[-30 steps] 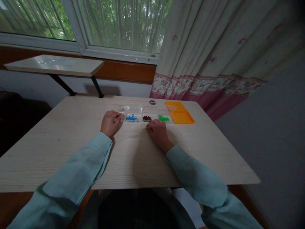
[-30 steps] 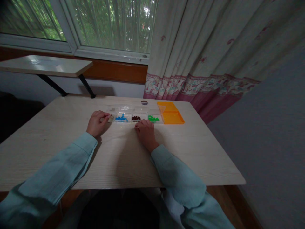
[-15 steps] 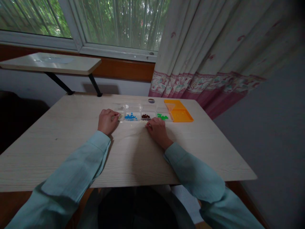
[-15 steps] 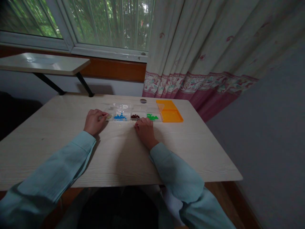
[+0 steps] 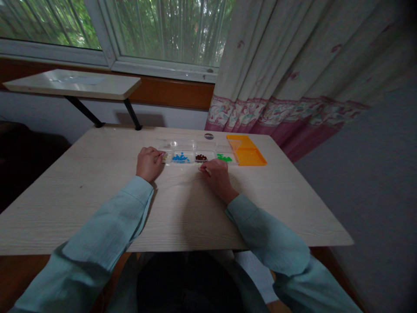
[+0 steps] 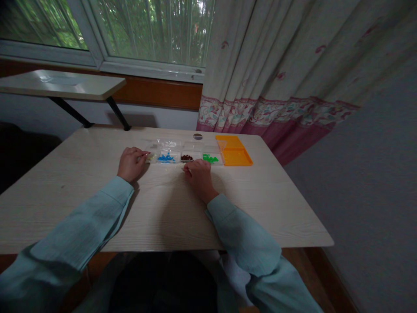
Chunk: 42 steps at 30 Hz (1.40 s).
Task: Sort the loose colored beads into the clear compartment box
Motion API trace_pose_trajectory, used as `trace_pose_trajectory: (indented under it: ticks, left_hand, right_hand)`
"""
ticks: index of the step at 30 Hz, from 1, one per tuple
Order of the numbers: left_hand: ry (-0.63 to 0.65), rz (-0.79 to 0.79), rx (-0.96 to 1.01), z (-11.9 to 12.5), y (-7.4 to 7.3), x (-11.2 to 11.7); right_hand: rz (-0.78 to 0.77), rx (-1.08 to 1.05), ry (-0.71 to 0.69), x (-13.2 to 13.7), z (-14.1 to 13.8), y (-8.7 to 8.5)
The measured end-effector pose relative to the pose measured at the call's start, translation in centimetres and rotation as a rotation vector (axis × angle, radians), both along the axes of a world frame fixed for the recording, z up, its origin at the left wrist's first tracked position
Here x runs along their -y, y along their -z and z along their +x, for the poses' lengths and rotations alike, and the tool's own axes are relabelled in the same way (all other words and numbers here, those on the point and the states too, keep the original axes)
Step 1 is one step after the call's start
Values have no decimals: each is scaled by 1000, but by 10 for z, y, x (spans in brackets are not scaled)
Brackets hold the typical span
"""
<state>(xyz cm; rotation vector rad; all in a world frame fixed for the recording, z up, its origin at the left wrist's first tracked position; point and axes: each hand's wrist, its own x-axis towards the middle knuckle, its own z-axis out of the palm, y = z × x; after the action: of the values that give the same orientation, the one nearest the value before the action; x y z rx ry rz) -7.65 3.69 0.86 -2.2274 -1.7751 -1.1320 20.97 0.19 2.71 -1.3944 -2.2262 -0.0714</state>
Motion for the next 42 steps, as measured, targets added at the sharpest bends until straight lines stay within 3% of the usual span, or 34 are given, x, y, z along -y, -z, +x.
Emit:
trace_pose_trajectory:
  ticks: [5,12,15,21,26,42]
  left_hand:
    - [102,35,21,16,-8,10]
    - [536,-47,-3,63,-16,36]
    - [643,-101,66,71,-16,41]
    - [709,-221,245,68,-15,39]
    - [706,-322,306,66,-20,41]
    - [686,-388,396,64,-19,40]
  right_hand:
    - [51,-30,-47,2,-2,-1]
    - [207,-31,-180,7,-9,3]
    - [257,-15,-209,9,-11,6]
    - [276,-11,-234,12,-12,5]
    - [162,36,-209,15,-11,1]
    - [153,34,-184,13,-7,4]
